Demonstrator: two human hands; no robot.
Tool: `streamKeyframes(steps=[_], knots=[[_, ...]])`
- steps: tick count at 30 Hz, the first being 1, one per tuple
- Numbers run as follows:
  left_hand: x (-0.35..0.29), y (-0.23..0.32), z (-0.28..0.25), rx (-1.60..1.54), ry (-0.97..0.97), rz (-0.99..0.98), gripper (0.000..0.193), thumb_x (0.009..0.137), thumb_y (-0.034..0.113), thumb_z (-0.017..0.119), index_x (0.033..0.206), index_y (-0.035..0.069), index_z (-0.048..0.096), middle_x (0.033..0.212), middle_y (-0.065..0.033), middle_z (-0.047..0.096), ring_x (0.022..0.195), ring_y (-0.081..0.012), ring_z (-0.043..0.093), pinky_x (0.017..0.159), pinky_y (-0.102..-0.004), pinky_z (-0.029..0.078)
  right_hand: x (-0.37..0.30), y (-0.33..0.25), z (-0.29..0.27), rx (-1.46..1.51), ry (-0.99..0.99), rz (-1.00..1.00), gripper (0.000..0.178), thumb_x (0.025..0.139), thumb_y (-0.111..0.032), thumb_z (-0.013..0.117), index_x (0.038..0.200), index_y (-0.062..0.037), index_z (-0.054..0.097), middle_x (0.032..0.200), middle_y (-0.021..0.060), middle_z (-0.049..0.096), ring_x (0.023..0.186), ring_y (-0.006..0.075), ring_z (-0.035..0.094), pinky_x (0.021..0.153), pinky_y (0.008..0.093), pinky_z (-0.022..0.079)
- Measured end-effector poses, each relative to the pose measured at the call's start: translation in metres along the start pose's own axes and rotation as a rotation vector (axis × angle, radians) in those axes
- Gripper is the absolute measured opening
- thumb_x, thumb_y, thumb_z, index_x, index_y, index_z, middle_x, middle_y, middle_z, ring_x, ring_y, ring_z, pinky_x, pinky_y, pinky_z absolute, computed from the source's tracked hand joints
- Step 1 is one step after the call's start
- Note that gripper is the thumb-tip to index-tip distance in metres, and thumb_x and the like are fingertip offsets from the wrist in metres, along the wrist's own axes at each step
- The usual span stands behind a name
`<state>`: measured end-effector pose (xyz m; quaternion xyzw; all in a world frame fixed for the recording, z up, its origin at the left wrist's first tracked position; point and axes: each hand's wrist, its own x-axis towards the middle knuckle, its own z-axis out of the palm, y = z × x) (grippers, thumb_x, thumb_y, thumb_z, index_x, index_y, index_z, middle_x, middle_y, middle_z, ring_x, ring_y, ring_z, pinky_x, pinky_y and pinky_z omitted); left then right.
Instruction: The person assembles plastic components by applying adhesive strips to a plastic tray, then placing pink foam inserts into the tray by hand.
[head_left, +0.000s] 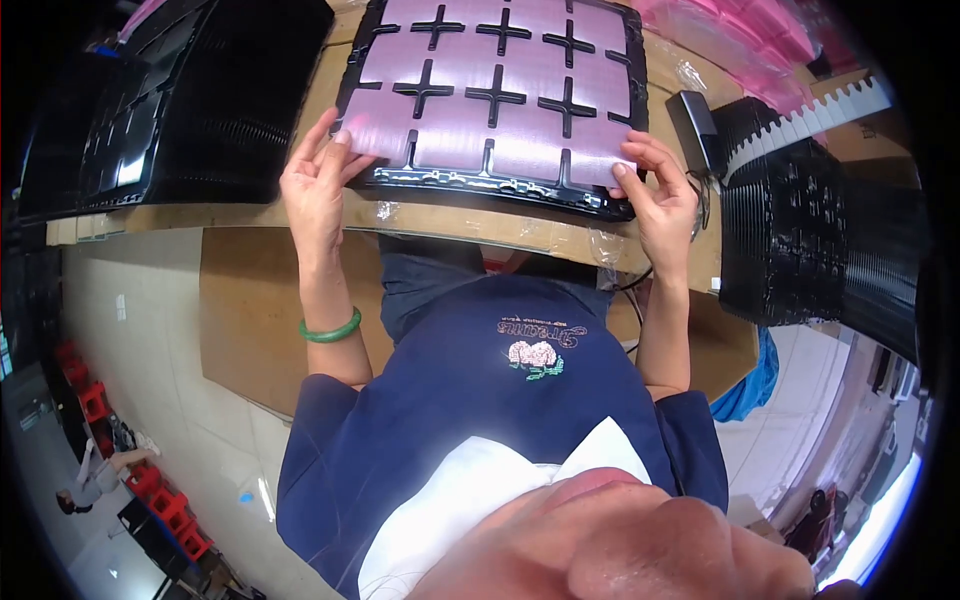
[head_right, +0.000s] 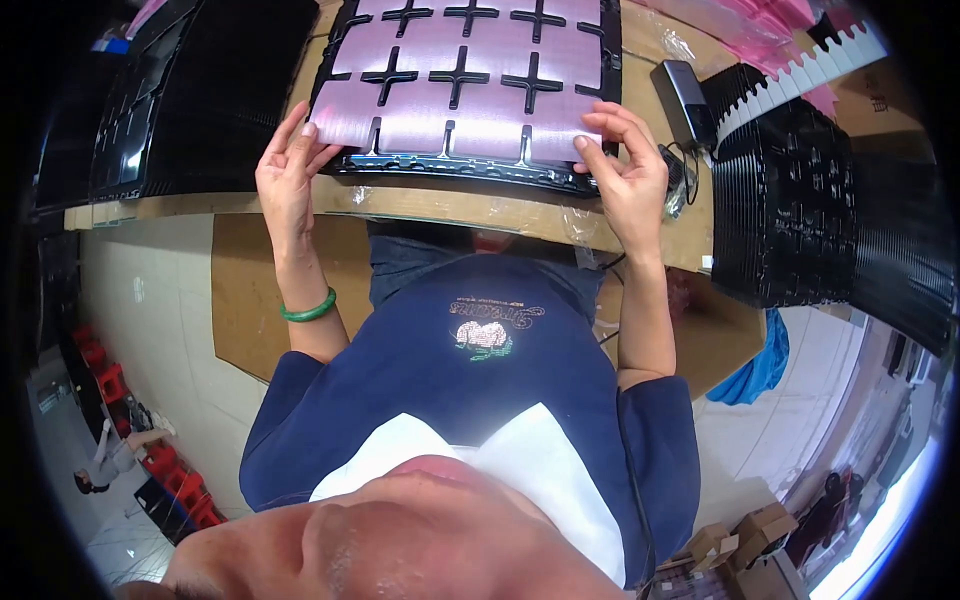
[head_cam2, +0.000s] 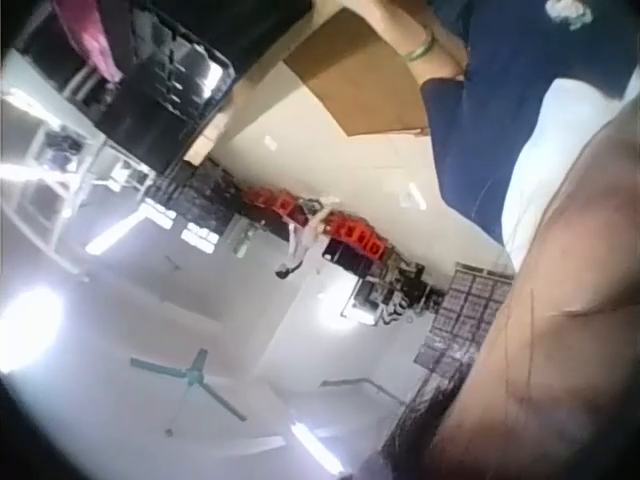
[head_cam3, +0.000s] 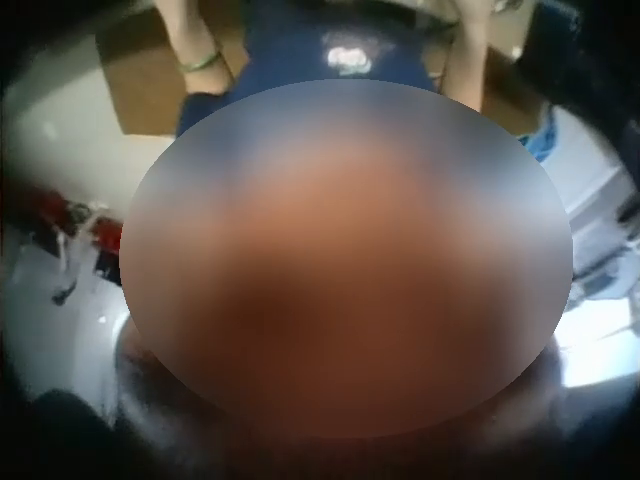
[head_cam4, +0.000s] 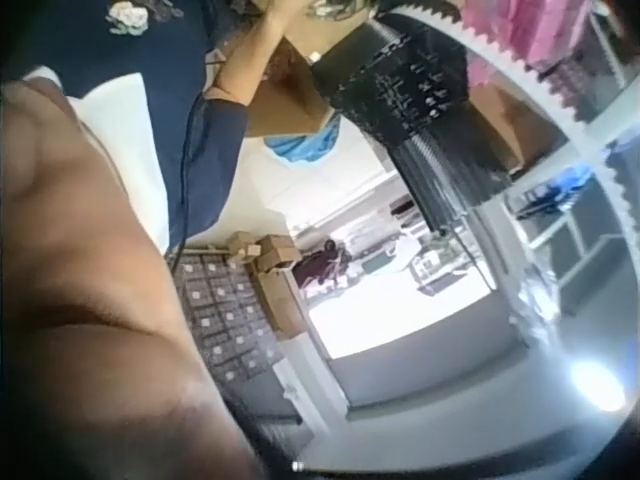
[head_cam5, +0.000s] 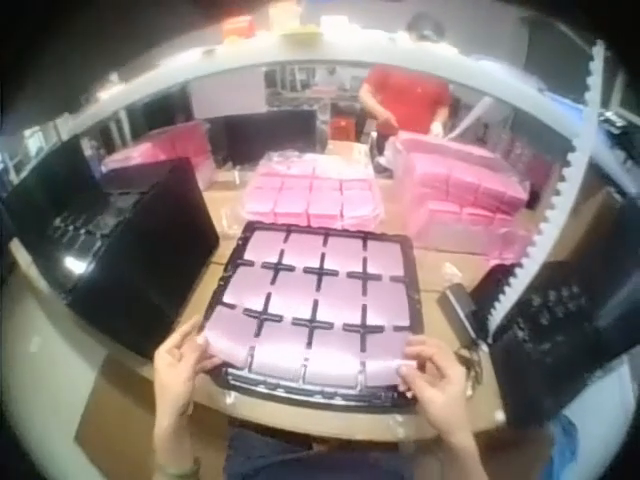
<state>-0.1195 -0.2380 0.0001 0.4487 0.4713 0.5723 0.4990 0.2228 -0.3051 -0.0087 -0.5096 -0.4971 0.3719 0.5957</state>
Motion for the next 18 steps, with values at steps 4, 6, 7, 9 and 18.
streamKeyframes(steps=[4,6,7,9,18], knots=[[-0.011,0.008,0.011,0.503,0.147,0.215,0.036,0.095,0.012,0.063,0.130,0.002,0.059,0.114,-0.0139,0.067,0.092,-0.0165,0.066,0.078,-0.0267,0.054,-0.010,-0.015,-0.001,-0.422,0.144,-0.061,0.016,0.083,-0.002,0.071,0.099,-0.0029,0.071,0.113,0.0070,0.063,0.094,0.0104,0.060,0.068,0.0255,0.052],[-0.013,0.012,0.016,1.021,0.207,0.688,0.033,0.095,0.014,0.063,0.127,0.006,0.063,0.125,-0.0128,0.063,0.108,-0.0225,0.060,0.091,-0.0332,0.047,-0.013,-0.013,-0.010,-0.697,0.159,-0.249,0.015,0.081,-0.008,0.071,0.096,-0.0040,0.071,0.109,0.0093,0.065,0.098,0.0216,0.060,0.083,0.0336,0.050],[-0.017,0.014,0.023,1.066,0.180,0.691,0.032,0.095,0.014,0.063,0.126,0.006,0.064,0.130,-0.0130,0.060,0.115,-0.0248,0.055,0.096,-0.0359,0.043,-0.013,-0.013,-0.011,-0.727,0.141,-0.295,0.016,0.081,-0.011,0.071,0.095,-0.0045,0.071,0.108,0.0102,0.065,0.101,0.0257,0.059,0.088,0.0364,0.047],[-0.023,0.014,0.038,1.066,0.066,0.716,0.032,0.094,0.014,0.062,0.125,0.006,0.065,0.134,-0.0135,0.057,0.122,-0.0279,0.051,0.103,-0.0388,0.038,-0.007,0.003,-0.004,-0.764,0.128,-0.350,0.014,0.081,-0.014,0.069,0.093,-0.0059,0.070,0.109,0.0099,0.065,0.107,0.0283,0.057,0.095,0.0392,0.045],[-0.033,-0.009,0.122,1.002,-0.570,0.846,0.032,0.088,0.019,0.069,0.117,0.005,0.066,0.122,-0.0165,0.056,0.113,-0.0364,0.051,0.098,-0.0465,0.039,-0.019,0.004,0.014,-0.847,0.135,-0.504,0.016,0.080,-0.014,0.072,0.093,-0.0059,0.068,0.110,0.0083,0.061,0.106,0.0275,0.055,0.092,0.0387,0.046]])
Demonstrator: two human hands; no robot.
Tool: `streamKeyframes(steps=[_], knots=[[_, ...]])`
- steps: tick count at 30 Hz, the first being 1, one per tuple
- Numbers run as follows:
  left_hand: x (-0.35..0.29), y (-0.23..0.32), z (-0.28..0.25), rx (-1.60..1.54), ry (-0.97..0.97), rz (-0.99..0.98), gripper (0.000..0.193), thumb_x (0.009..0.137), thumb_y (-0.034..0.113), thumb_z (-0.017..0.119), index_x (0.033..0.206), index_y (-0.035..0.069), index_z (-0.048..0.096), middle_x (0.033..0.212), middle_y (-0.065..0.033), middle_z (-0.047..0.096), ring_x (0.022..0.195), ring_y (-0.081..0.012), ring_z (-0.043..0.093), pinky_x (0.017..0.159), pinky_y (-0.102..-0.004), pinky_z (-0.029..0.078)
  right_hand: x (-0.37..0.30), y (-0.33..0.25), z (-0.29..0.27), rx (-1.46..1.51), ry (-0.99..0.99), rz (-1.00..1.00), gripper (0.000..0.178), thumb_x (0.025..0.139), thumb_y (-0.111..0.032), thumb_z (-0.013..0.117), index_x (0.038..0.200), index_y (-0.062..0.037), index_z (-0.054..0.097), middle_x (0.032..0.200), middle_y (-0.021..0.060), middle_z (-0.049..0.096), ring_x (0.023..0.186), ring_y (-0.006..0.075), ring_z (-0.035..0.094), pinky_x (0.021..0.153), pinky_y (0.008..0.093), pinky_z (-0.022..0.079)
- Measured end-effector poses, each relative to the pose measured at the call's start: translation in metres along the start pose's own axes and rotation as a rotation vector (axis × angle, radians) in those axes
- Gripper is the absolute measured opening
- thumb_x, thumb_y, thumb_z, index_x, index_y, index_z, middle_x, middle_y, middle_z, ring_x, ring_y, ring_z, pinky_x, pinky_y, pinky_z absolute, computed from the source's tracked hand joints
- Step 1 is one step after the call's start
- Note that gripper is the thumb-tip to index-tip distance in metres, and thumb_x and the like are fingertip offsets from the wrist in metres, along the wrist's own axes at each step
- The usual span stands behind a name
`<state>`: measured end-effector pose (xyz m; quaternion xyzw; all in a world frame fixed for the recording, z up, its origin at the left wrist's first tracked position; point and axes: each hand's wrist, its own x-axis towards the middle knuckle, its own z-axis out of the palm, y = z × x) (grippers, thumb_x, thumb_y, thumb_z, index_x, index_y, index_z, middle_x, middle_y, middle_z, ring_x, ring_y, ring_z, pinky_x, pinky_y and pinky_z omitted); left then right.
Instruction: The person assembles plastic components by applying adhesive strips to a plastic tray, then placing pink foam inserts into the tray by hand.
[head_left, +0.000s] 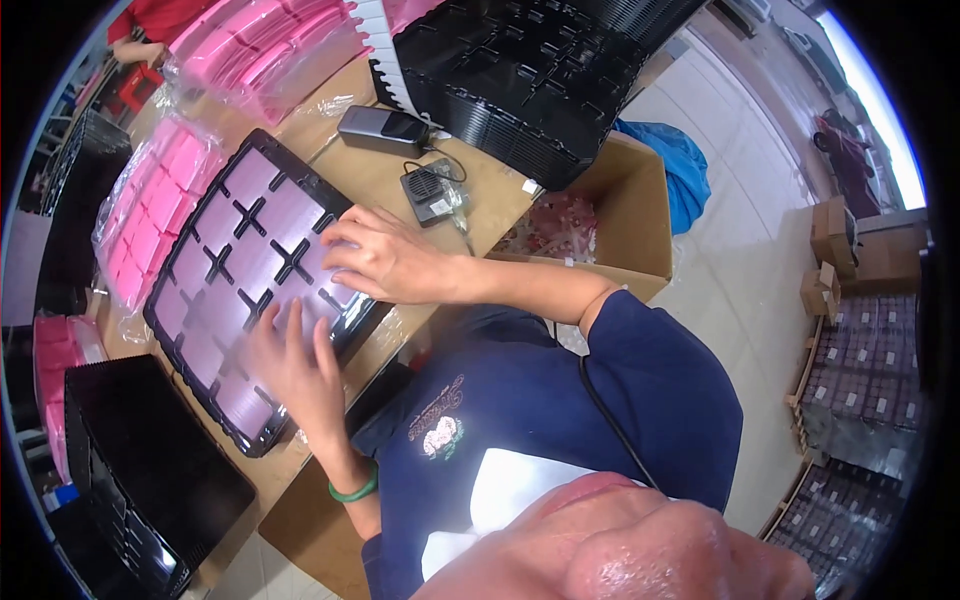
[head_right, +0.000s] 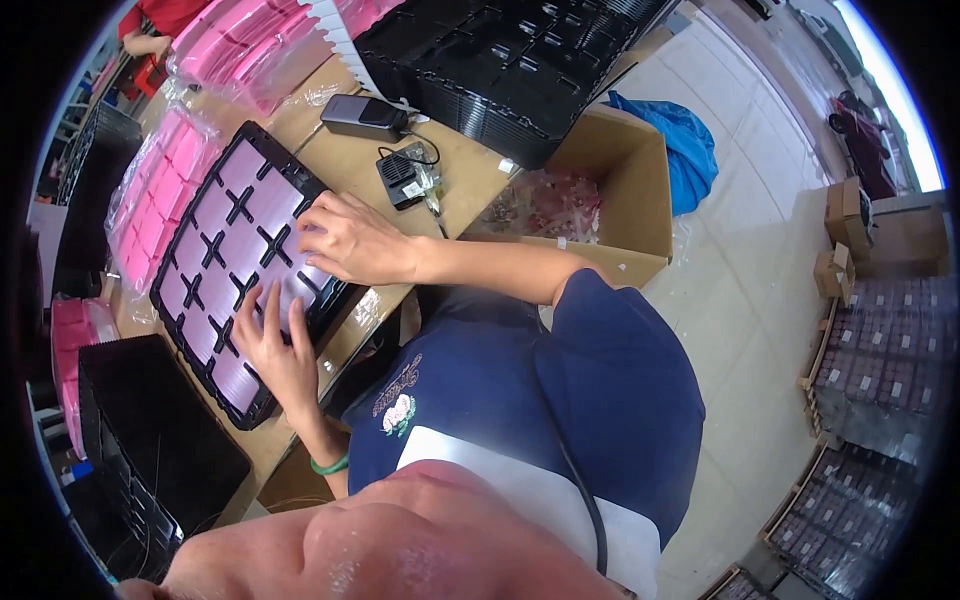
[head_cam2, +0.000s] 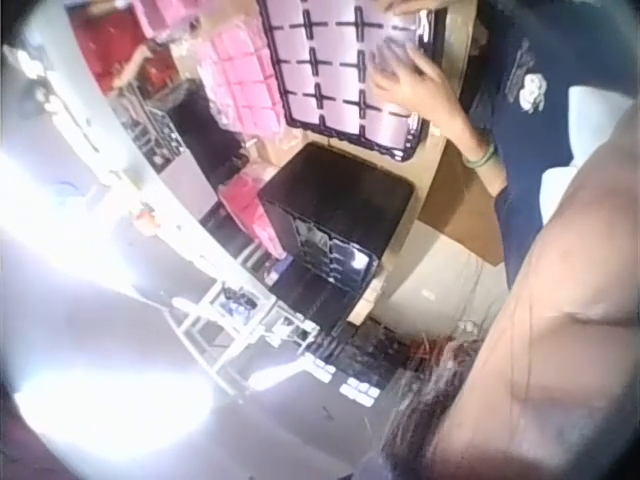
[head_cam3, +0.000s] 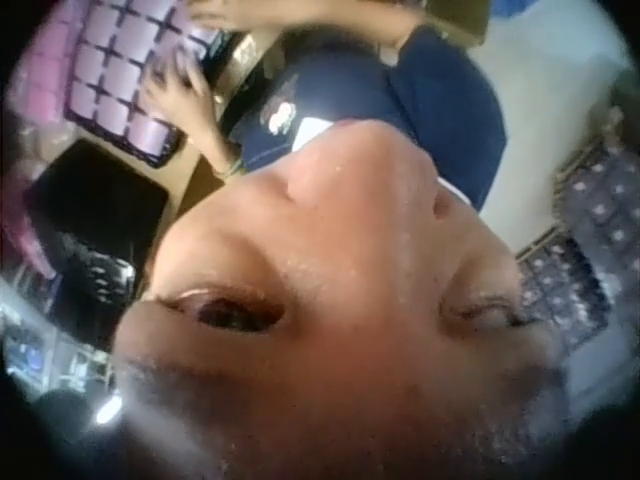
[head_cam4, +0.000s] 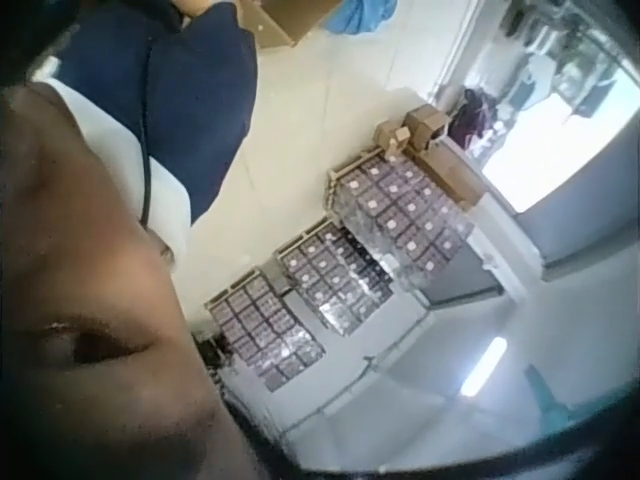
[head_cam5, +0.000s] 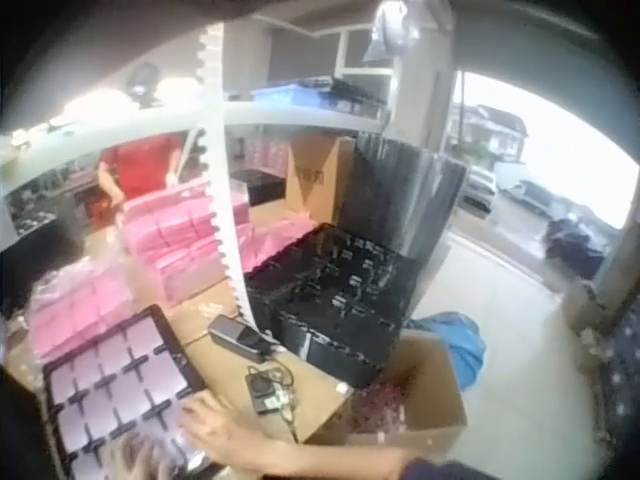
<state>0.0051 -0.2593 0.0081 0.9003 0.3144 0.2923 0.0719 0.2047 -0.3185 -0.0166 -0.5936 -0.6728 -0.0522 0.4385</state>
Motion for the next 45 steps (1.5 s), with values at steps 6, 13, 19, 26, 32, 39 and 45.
streamKeyframes(steps=[6,13,19,26,32,39,45], knots=[[0.005,-0.005,0.016,-0.002,-0.055,0.024,0.035,0.085,0.025,0.072,0.115,0.006,0.067,0.116,-0.0128,0.057,0.109,-0.0337,0.050,0.096,-0.0452,0.040,0.001,0.002,0.007,-0.028,-0.013,-0.035,0.019,0.077,-0.007,0.068,0.096,-0.0055,0.068,0.111,0.0086,0.061,0.108,0.0273,0.055,0.091,0.0396,0.045],[0.001,-0.016,0.018,-0.073,-0.015,0.022,0.037,0.081,0.028,0.075,0.109,0.005,0.067,0.111,-0.0126,0.058,0.100,-0.0323,0.054,0.089,-0.0430,0.043,0.006,0.011,0.017,-0.124,-0.097,-0.069,0.030,0.072,-0.001,0.060,0.101,-0.0073,0.067,0.111,0.0091,0.062,0.109,0.0287,0.055,0.093,0.0412,0.043],[-0.003,-0.011,0.011,-0.063,-0.002,-0.037,0.037,0.080,0.032,0.075,0.106,0.006,0.069,0.108,-0.0121,0.059,0.101,-0.0308,0.054,0.087,-0.0423,0.043,0.008,0.004,0.011,-0.170,-0.195,-0.059,0.036,0.072,0.003,0.059,0.105,-0.0084,0.069,0.111,0.0075,0.063,0.109,0.0290,0.056,0.096,0.0414,0.042],[-0.013,-0.012,0.005,-0.099,-0.007,-0.049,0.037,0.081,0.033,0.074,0.105,0.006,0.069,0.109,-0.0129,0.059,0.102,-0.0306,0.053,0.091,-0.0416,0.043,0.008,-0.001,0.005,-0.171,-0.255,-0.063,0.034,0.075,0.004,0.058,0.105,-0.0082,0.069,0.109,0.0070,0.063,0.107,0.0277,0.056,0.095,0.0404,0.042],[-0.019,-0.010,-0.001,-0.073,-0.034,-0.050,0.037,0.083,0.033,0.073,0.109,0.008,0.070,0.109,-0.0097,0.059,0.100,-0.0276,0.055,0.087,-0.0398,0.046,0.005,-0.007,-0.002,-0.177,-0.262,-0.087,0.029,0.076,0.002,0.059,0.102,-0.0069,0.068,0.106,0.0075,0.063,0.103,0.0286,0.058,0.093,0.0407,0.044],[-0.022,-0.011,-0.009,-0.113,-0.056,-0.024,0.034,0.082,0.029,0.073,0.109,0.007,0.069,0.109,-0.0099,0.059,0.099,-0.0278,0.056,0.086,-0.0401,0.047,-0.003,-0.009,-0.005,-0.195,-0.242,-0.084,0.026,0.077,0.002,0.060,0.100,-0.0062,0.068,0.104,0.0067,0.063,0.103,0.0294,0.058,0.095,0.0413,0.044],[-0.032,-0.013,-0.016,-0.195,-0.085,-0.093,0.034,0.083,0.028,0.072,0.108,0.005,0.067,0.114,-0.0122,0.059,0.106,-0.0305,0.057,0.092,-0.0415,0.047,-0.005,-0.016,-0.012,-0.125,-0.340,-0.045,0.028,0.077,0.003,0.059,0.102,-0.0054,0.068,0.104,0.0080,0.064,0.102,0.0284,0.059,0.094,0.0402,0.044]])
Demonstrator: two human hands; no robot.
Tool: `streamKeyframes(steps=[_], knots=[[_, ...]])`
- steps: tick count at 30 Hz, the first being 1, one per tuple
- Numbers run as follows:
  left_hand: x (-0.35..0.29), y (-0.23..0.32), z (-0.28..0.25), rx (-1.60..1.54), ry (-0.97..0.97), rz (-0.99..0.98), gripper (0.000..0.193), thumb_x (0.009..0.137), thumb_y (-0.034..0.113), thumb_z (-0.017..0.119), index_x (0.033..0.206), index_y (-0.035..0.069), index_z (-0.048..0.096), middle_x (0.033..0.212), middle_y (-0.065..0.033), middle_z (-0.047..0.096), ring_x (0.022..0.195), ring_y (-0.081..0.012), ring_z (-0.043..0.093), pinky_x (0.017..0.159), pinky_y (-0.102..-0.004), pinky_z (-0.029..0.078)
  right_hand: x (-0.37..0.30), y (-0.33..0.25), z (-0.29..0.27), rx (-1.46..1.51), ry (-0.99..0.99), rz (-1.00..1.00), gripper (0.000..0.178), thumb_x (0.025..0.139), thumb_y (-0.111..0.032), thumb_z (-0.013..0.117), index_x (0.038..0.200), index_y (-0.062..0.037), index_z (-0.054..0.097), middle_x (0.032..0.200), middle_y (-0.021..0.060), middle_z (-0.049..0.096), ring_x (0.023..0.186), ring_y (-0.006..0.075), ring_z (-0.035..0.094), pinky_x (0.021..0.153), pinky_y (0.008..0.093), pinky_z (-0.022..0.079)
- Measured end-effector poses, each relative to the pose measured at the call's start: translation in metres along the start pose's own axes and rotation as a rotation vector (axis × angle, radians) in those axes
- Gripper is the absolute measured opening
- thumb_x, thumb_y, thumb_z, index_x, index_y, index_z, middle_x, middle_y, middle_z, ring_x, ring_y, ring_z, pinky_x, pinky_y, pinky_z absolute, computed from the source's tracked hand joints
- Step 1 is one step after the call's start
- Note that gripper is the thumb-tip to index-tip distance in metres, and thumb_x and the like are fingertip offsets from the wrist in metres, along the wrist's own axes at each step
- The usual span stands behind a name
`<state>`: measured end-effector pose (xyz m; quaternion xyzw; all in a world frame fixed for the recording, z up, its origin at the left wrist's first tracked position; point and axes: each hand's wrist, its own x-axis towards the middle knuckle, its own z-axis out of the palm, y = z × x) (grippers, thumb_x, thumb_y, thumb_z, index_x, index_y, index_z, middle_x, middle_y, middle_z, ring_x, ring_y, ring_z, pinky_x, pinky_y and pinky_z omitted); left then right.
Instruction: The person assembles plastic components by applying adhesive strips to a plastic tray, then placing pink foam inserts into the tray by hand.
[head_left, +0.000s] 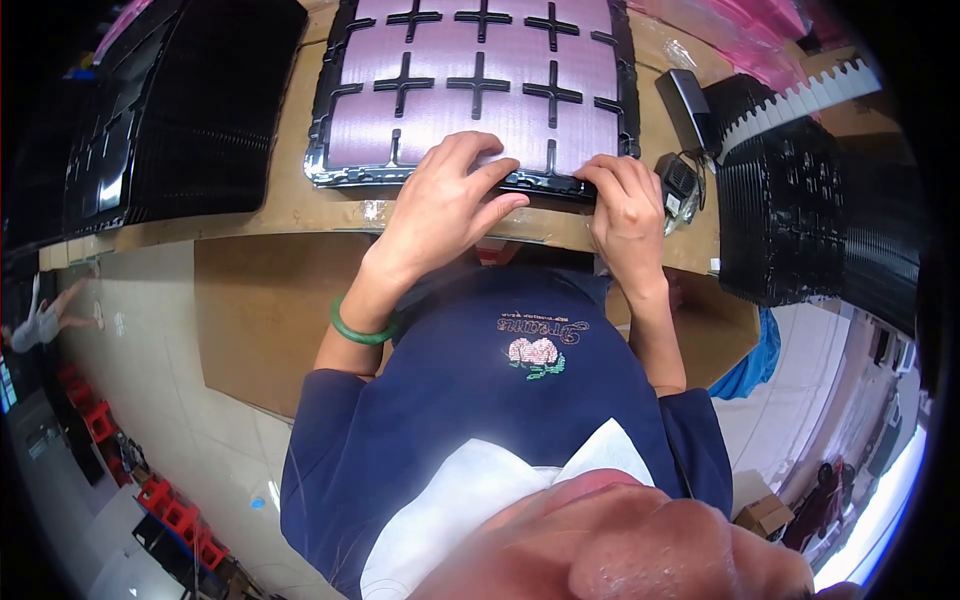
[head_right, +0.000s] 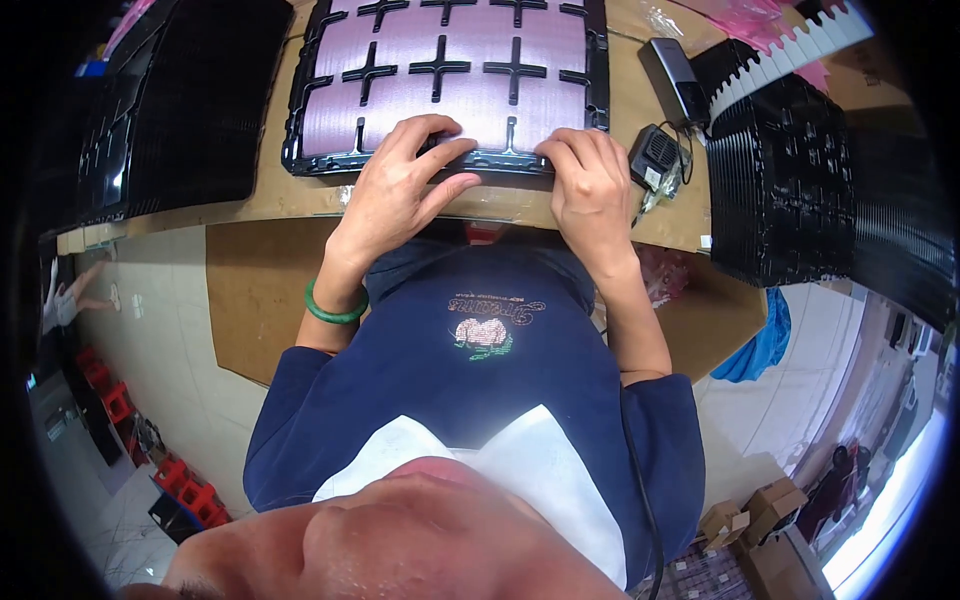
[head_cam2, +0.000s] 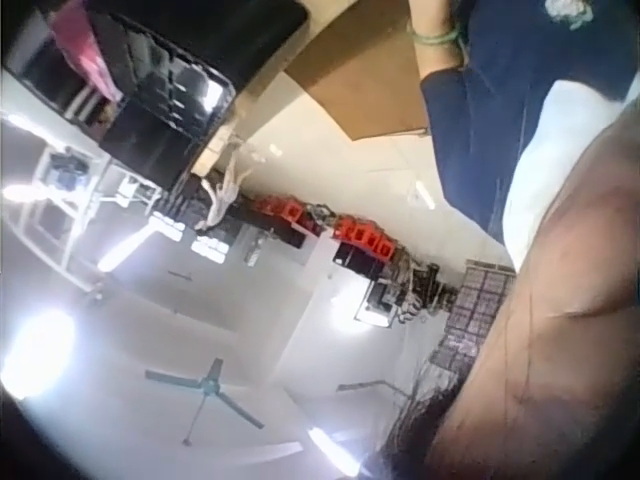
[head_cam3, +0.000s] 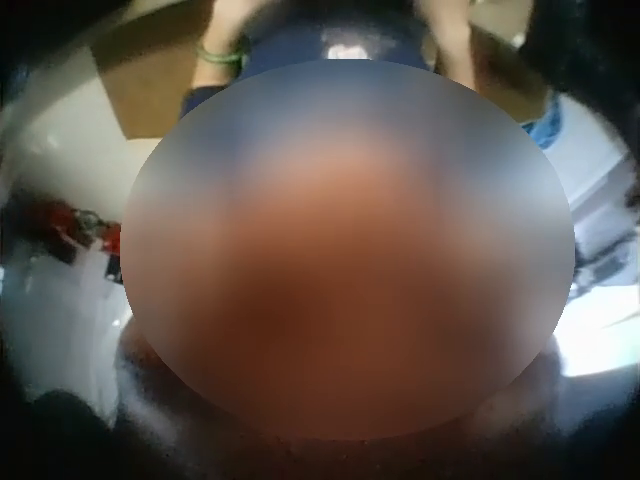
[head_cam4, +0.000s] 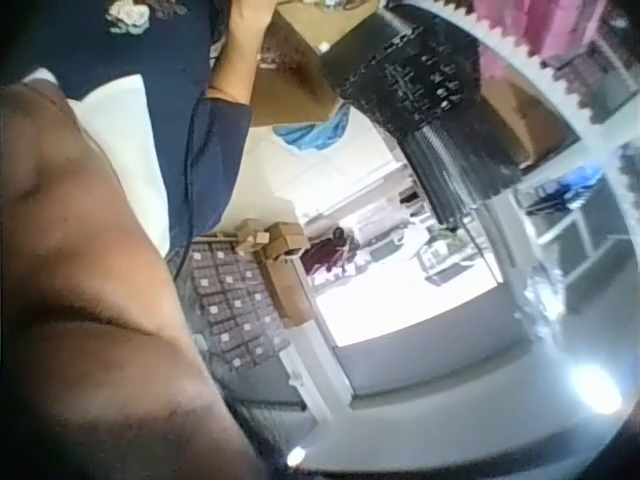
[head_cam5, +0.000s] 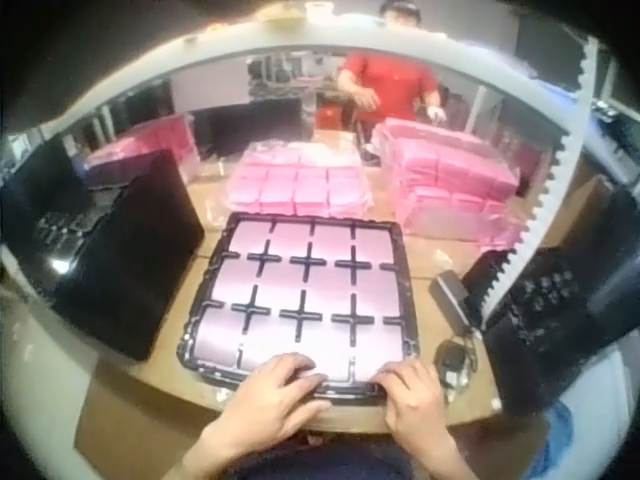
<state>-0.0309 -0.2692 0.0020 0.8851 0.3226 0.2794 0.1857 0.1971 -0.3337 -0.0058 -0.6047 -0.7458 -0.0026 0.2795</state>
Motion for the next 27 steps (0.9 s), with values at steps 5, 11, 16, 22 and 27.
streamKeyframes(steps=[5,11,16,22,27], knots=[[-0.007,-0.014,-0.009,0.011,0.152,-0.041,0.038,0.084,0.029,0.072,0.110,0.003,0.065,0.122,-0.0163,0.057,0.115,-0.0345,0.055,0.099,-0.0449,0.044,0.007,0.003,0.004,-0.067,0.100,-0.014,0.030,0.076,0.006,0.058,0.102,-0.0032,0.068,0.107,0.0089,0.065,0.104,0.0280,0.060,0.091,0.0388,0.046],[-0.035,-0.047,-0.033,0.465,0.267,-0.188,0.039,0.085,0.032,0.070,0.108,0.002,0.067,0.118,-0.0175,0.060,0.112,-0.0362,0.055,0.101,-0.0479,0.041,0.003,0.004,0.003,0.031,0.035,0.001,0.027,0.075,0.008,0.057,0.096,-0.0032,0.069,0.103,0.0084,0.065,0.100,0.0284,0.060,0.090,0.0389,0.046],[-0.048,-0.050,-0.052,0.489,0.223,-0.217,0.022,0.086,0.026,0.070,0.093,0.005,0.072,0.097,-0.0061,0.067,0.088,-0.0266,0.064,0.079,-0.0366,0.050,0.007,0.002,0.002,0.033,0.058,-0.014,0.021,0.074,0.009,0.057,0.088,-0.0030,0.067,0.093,0.0076,0.064,0.091,0.0284,0.060,0.084,0.0386,0.046],[-0.042,-0.047,-0.056,0.367,0.226,-0.226,0.019,0.086,0.024,0.070,0.088,0.006,0.073,0.091,-0.0054,0.067,0.084,-0.0244,0.064,0.075,-0.0360,0.050,0.008,0.006,0.003,0.056,0.047,-0.006,0.021,0.074,0.009,0.058,0.088,-0.0036,0.068,0.093,0.0079,0.064,0.091,0.0277,0.060,0.082,0.0379,0.047],[-0.040,-0.047,-0.059,0.405,0.174,-0.238,0.017,0.086,0.022,0.071,0.087,0.006,0.072,0.091,-0.0052,0.068,0.084,-0.0242,0.064,0.072,-0.0349,0.049,0.007,0.007,0.004,0.039,0.084,-0.009,0.025,0.074,0.008,0.059,0.093,-0.0046,0.069,0.095,0.0076,0.065,0.092,0.0271,0.061,0.082,0.0371,0.048]])
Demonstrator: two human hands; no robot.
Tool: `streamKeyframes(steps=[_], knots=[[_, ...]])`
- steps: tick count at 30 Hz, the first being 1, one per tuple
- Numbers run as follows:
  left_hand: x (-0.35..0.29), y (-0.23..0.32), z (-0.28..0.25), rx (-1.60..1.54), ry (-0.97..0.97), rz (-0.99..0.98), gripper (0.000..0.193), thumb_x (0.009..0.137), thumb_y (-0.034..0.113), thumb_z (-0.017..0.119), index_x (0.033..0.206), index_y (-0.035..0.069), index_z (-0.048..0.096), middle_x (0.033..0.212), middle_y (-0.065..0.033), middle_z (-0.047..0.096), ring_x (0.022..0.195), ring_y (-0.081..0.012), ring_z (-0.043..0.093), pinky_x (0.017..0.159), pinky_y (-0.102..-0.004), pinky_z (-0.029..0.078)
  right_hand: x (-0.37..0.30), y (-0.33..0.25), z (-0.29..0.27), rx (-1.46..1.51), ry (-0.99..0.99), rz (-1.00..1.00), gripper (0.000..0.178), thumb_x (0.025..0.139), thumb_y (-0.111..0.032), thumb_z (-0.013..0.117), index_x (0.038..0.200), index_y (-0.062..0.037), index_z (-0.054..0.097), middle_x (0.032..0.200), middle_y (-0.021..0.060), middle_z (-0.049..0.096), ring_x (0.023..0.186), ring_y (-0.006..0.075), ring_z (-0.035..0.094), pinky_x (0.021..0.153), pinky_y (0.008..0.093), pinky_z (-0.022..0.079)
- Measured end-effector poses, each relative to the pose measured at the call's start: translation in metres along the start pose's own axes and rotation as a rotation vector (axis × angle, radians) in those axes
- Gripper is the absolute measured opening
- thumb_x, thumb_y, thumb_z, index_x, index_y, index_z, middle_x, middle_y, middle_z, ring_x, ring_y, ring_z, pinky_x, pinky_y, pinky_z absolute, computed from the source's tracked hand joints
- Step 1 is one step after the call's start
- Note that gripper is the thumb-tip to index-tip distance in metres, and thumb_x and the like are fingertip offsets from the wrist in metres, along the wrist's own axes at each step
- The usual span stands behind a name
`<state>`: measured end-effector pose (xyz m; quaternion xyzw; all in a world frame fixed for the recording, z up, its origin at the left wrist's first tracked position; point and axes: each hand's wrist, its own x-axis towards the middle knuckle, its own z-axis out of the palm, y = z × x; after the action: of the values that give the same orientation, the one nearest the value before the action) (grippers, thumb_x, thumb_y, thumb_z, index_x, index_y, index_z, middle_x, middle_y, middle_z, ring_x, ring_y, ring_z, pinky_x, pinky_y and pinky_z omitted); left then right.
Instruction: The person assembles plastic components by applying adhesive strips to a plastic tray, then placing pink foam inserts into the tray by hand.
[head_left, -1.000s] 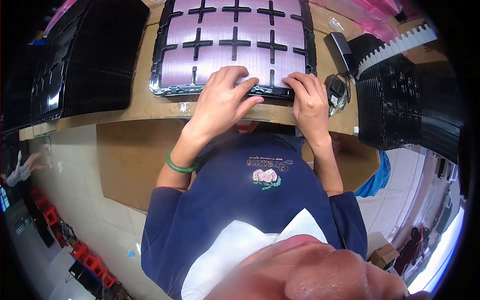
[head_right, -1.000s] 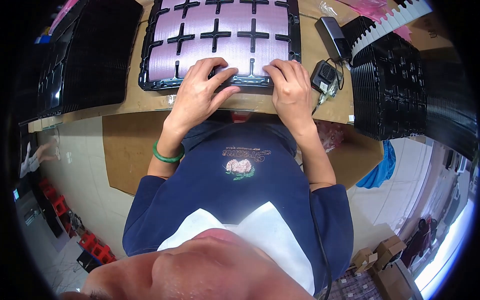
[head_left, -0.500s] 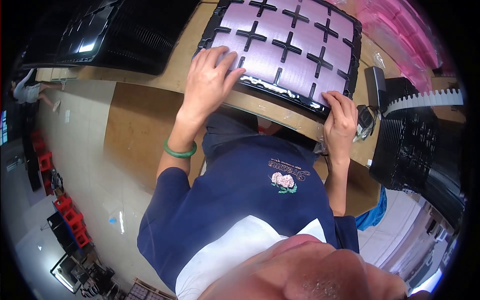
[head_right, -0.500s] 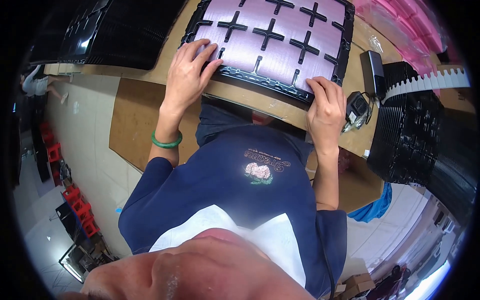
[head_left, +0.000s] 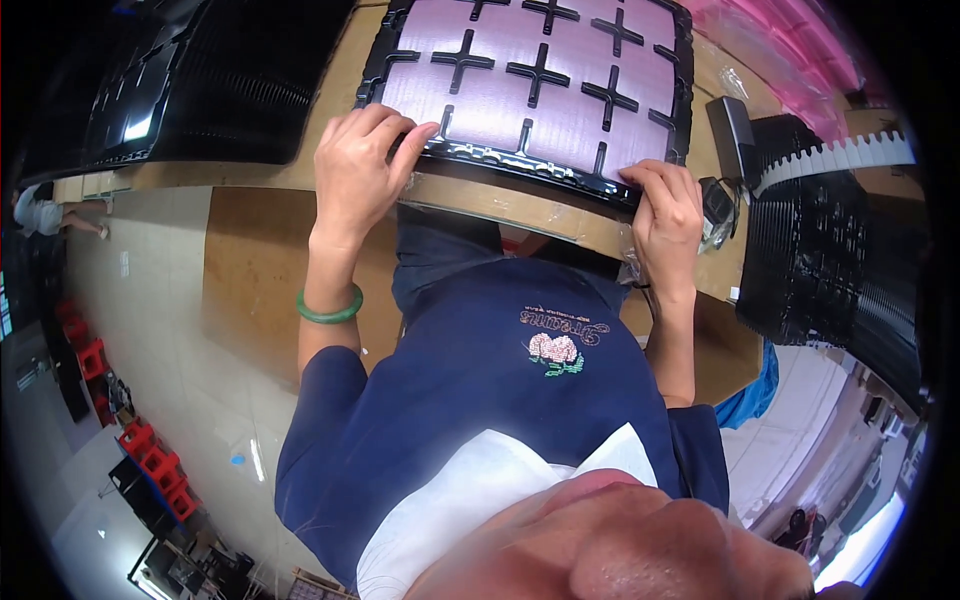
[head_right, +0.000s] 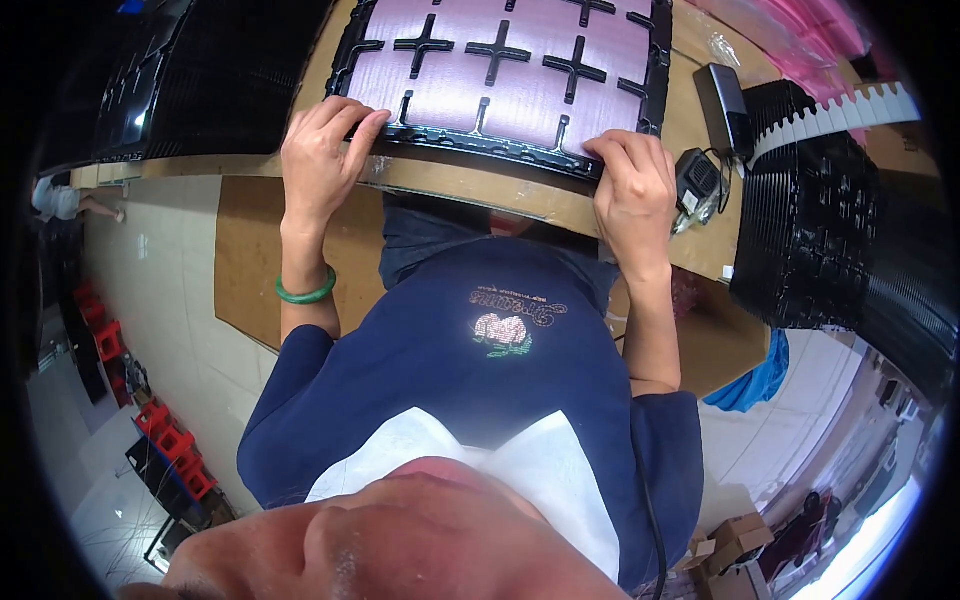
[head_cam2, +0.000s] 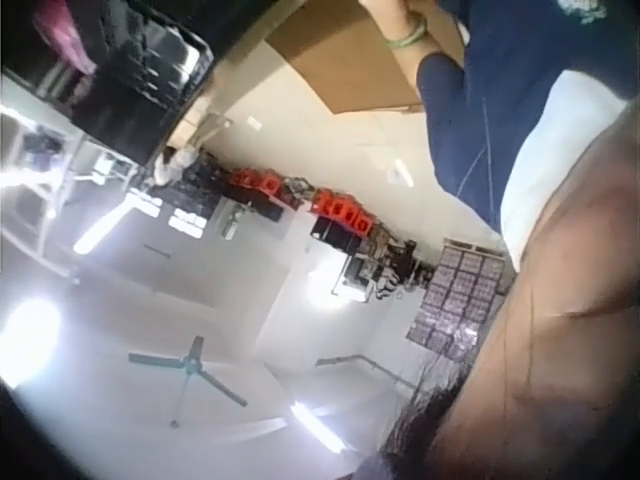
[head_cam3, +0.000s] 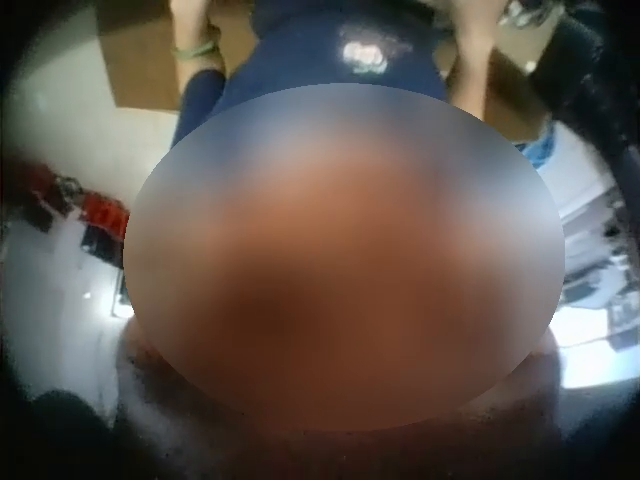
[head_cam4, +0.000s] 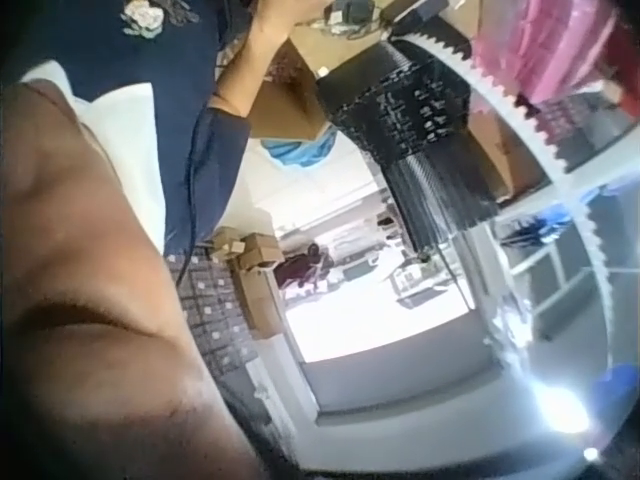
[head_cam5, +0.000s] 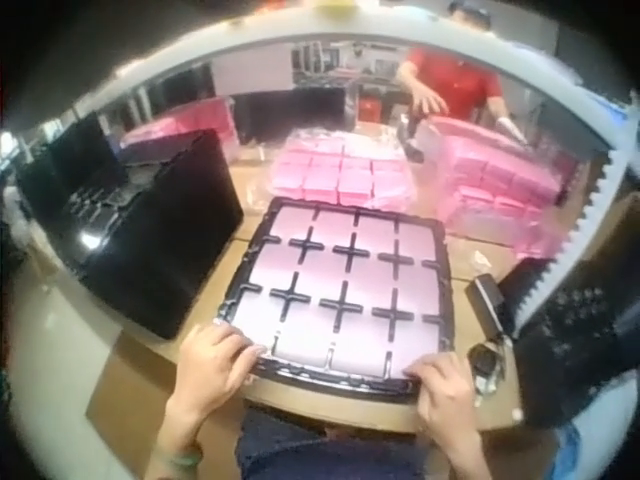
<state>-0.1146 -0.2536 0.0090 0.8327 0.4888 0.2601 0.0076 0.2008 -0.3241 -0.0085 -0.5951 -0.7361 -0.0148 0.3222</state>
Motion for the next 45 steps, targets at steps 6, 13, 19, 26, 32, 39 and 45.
streamKeyframes(steps=[6,13,19,26,32,39,45], knots=[[0.007,0.015,0.012,-0.033,0.059,0.052,0.021,0.086,0.023,0.071,0.096,0.004,0.069,0.095,-0.0077,0.066,0.086,-0.0266,0.063,0.075,-0.0357,0.050,0.003,0.002,0.004,0.004,-0.026,-0.018,0.024,0.074,0.007,0.060,0.093,-0.0049,0.070,0.097,0.0073,0.065,0.092,0.0268,0.061,0.082,0.0368,0.047],[0.004,-0.008,0.006,-0.129,0.122,-0.071,0.020,0.087,0.024,0.071,0.092,0.004,0.070,0.090,-0.0103,0.065,0.081,-0.0280,0.063,0.071,-0.0386,0.049,0.004,0.010,-0.008,0.052,0.010,0.039,0.024,0.079,0.002,0.061,0.100,-0.0053,0.071,0.107,0.0088,0.065,0.104,0.0284,0.058,0.091,0.0384,0.044],[0.008,-0.053,0.018,0.068,0.237,-0.184,0.066,0.078,0.033,0.078,0.131,0.002,0.053,0.116,-0.0218,0.061,0.104,-0.0372,0.059,0.095,-0.0433,0.045,0.010,0.035,0.005,0.221,0.005,0.292,0.071,0.077,-0.030,0.081,0.139,-0.0135,0.050,0.147,0.0183,0.039,0.137,0.0348,0.035,0.113,0.0439,0.030],[0.008,-0.054,0.021,-0.453,-0.049,-0.387,0.074,0.082,0.034,0.073,0.140,-0.003,0.045,0.119,-0.0311,0.060,0.112,-0.0398,0.059,0.096,-0.0415,0.047,0.014,0.031,0.007,0.141,0.032,0.205,0.059,0.082,-0.014,0.070,0.138,-0.0125,0.051,0.146,0.0205,0.040,0.137,0.0368,0.034,0.113,0.0464,0.028],[0.035,-0.059,0.031,-0.020,0.149,0.009,0.048,0.088,0.028,0.067,0.128,0.003,0.060,0.129,-0.0201,0.059,0.125,-0.0353,0.051,0.106,-0.0433,0.037,0.044,0.040,0.000,0.080,0.123,0.180,0.032,0.087,-0.016,0.067,0.118,-0.0091,0.066,0.126,0.0109,0.058,0.122,0.0296,0.047,0.105,0.0399,0.038],[0.090,-0.053,0.042,0.125,-0.056,0.216,0.039,0.095,0.034,0.058,0.117,0.003,0.067,0.126,-0.0137,0.061,0.117,-0.0320,0.055,0.102,-0.0426,0.041,0.092,0.064,0.028,-0.057,-0.044,-0.056,0.019,0.089,-0.019,0.063,0.102,-0.0101,0.074,0.112,0.0083,0.065,0.112,0.0311,0.052,0.099,0.0412,0.041],[0.150,-0.046,0.072,0.137,0.082,0.476,0.041,0.099,0.035,0.050,0.120,0.003,0.063,0.126,-0.0155,0.060,0.115,-0.0322,0.056,0.099,-0.0419,0.044,0.153,0.079,0.046,-0.123,0.028,-0.185,0.021,0.091,-0.018,0.059,0.106,-0.0103,0.073,0.113,0.0084,0.066,0.111,0.0321,0.054,0.099,0.0418,0.042]])
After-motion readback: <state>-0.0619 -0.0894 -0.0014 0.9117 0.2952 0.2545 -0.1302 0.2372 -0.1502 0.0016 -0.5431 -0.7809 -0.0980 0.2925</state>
